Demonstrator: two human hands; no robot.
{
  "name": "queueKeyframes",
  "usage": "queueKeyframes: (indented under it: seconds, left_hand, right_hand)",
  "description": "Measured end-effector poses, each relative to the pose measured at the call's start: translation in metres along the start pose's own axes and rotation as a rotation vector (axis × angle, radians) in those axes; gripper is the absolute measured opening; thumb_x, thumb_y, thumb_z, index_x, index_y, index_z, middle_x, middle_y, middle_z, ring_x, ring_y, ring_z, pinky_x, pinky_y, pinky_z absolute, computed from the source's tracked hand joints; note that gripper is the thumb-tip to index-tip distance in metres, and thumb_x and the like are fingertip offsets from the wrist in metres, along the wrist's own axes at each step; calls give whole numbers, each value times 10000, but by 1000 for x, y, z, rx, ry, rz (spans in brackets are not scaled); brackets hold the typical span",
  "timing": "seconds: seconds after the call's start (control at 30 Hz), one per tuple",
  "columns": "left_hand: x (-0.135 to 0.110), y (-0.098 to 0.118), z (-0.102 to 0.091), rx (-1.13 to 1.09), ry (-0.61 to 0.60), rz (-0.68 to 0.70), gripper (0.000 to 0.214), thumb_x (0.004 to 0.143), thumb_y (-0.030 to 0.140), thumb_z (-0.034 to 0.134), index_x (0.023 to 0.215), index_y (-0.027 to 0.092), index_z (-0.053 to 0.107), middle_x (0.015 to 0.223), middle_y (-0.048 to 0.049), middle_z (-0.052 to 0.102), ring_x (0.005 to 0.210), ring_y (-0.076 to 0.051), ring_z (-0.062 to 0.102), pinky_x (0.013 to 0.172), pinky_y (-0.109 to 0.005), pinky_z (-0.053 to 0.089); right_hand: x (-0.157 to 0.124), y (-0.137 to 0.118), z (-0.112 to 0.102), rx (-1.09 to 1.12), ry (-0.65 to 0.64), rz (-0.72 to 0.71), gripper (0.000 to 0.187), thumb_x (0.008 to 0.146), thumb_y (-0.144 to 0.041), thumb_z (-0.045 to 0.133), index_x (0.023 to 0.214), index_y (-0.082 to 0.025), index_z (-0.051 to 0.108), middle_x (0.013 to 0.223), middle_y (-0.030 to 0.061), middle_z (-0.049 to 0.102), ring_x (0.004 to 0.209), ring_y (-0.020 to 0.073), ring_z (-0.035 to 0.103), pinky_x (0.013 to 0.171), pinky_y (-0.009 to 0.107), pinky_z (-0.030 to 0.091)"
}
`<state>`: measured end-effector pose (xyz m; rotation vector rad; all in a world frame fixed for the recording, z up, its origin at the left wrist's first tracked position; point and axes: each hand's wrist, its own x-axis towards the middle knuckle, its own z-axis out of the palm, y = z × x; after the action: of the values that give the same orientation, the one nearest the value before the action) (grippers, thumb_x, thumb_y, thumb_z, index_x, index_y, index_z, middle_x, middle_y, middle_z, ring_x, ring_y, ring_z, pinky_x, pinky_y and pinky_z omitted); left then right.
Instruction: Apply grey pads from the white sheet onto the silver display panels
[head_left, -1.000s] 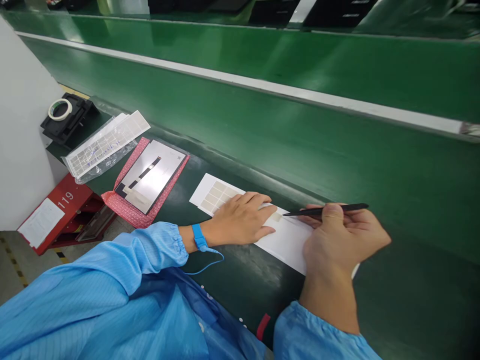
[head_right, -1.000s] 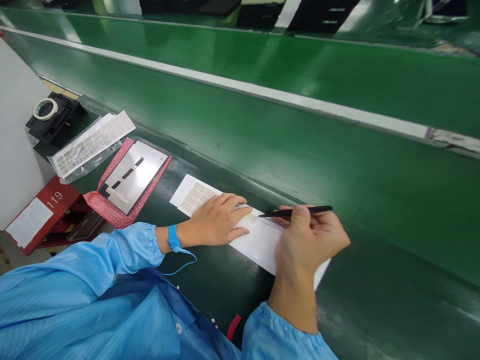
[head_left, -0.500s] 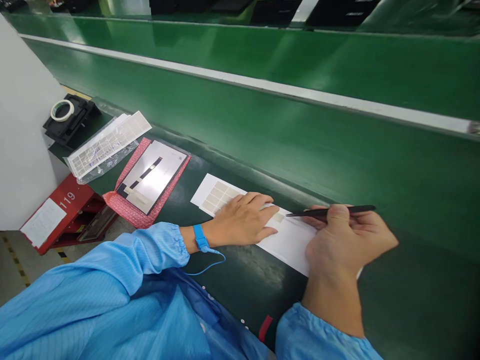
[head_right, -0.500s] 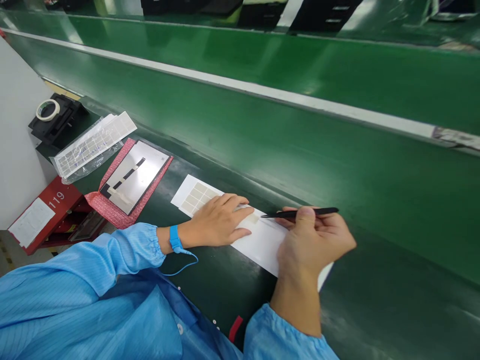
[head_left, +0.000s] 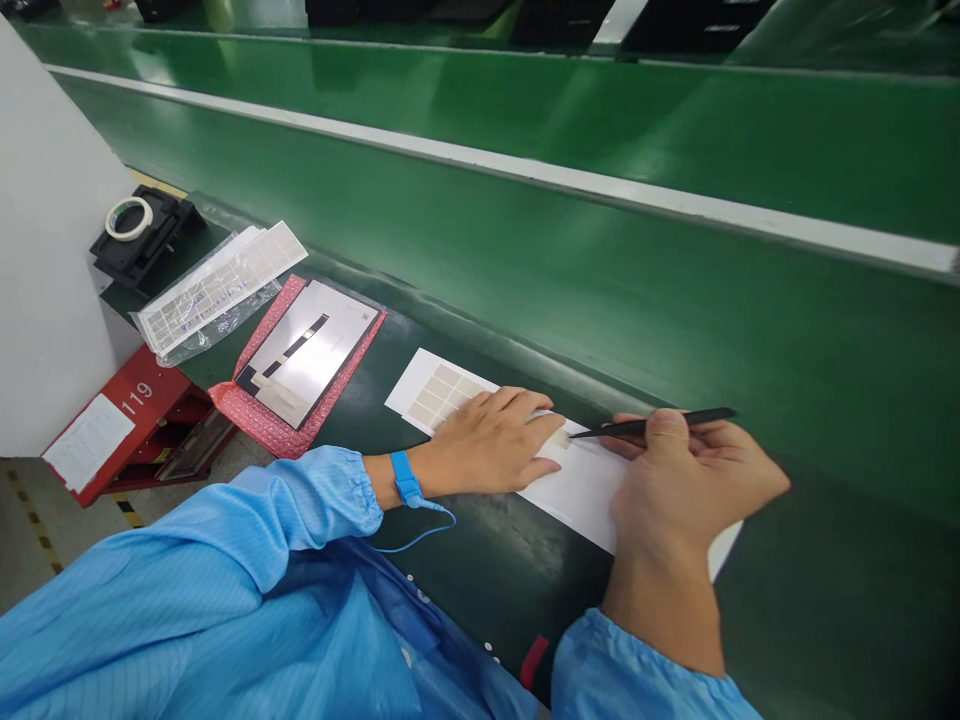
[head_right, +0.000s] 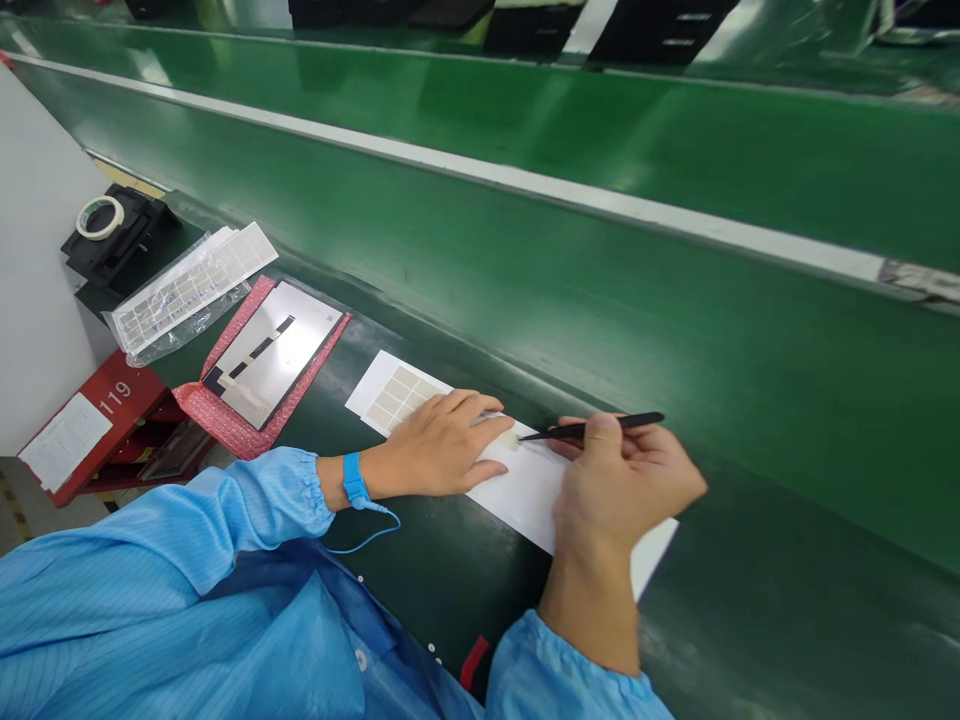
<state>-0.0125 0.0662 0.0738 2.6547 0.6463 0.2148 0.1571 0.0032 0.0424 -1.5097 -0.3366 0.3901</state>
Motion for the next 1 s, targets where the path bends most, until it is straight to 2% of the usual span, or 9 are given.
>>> queueKeyframes:
  seconds: [0.23,0.43,0.57,0.63,0.7,0.73,0.8,0.9,1.0]
  left_hand:
    - [0,0,-1,-17,21,-2,488,1086,406,676,1456,93,632,1532,-151,629,1435,-313,571,1212,-453,503]
    - [2,-7,6,-40,57,27,482,1064,418,706,1402,80,643,1487,-169,651,1401,-321,597,1202,-464,515]
    - [0,-18,16,-141,228,39,475,1092,419,651,1442,97,629,1456,-174,675,1383,-291,614,1228,-440,511]
    - [-4,-23,20,-201,322,-12,435,1067,464,676,1332,120,682,1380,-180,692,1309,-289,640,1162,-437,545]
    - [-10,-26,23,-228,345,-54,298,1041,449,680,1047,153,712,1105,-140,719,1058,-259,673,939,-400,583]
    - [-14,-26,24,-232,334,-48,265,1044,391,648,883,181,665,919,-92,679,891,-224,642,799,-362,549]
    - [-21,-24,27,-245,276,30,363,1023,219,564,668,230,488,662,8,495,639,-152,474,615,-307,399]
    - [-32,-10,32,-288,140,160,459,902,75,578,590,234,281,574,60,304,551,-112,272,551,-296,261]
    - [-49,10,34,-342,-21,216,513,810,33,645,570,223,233,557,79,257,552,-85,223,528,-272,240]
  right_hand:
    - [-4,-8,5,15,22,52,120,888,-108,643,802,-48,584,856,163,666,561,184,614,478,247,540]
    - [0,-19,0,124,39,173,48,867,-87,590,835,-65,561,747,117,600,571,192,605,483,242,518]
    - [12,-33,-17,175,130,179,32,847,-65,536,829,-89,524,745,95,589,556,180,585,483,244,513]
    - [23,-39,-34,186,223,151,65,834,-45,528,810,-98,499,739,76,580,563,167,585,494,236,526]
    - [36,-43,-54,201,314,142,97,811,-18,515,790,-104,475,726,58,567,570,152,585,512,223,541]
    - [43,-43,-64,211,350,151,106,802,-10,511,785,-105,468,720,51,561,571,146,584,516,214,543]
    - [56,-39,-80,234,397,180,104,808,-18,519,793,-105,465,720,42,561,569,134,579,510,191,532]
    - [73,-25,-91,280,398,226,134,841,-94,613,843,-106,480,754,42,587,581,128,586,504,174,523]
    - [82,-7,-93,308,336,234,393,779,-285,843,892,-106,511,805,54,618,612,134,608,511,170,529]
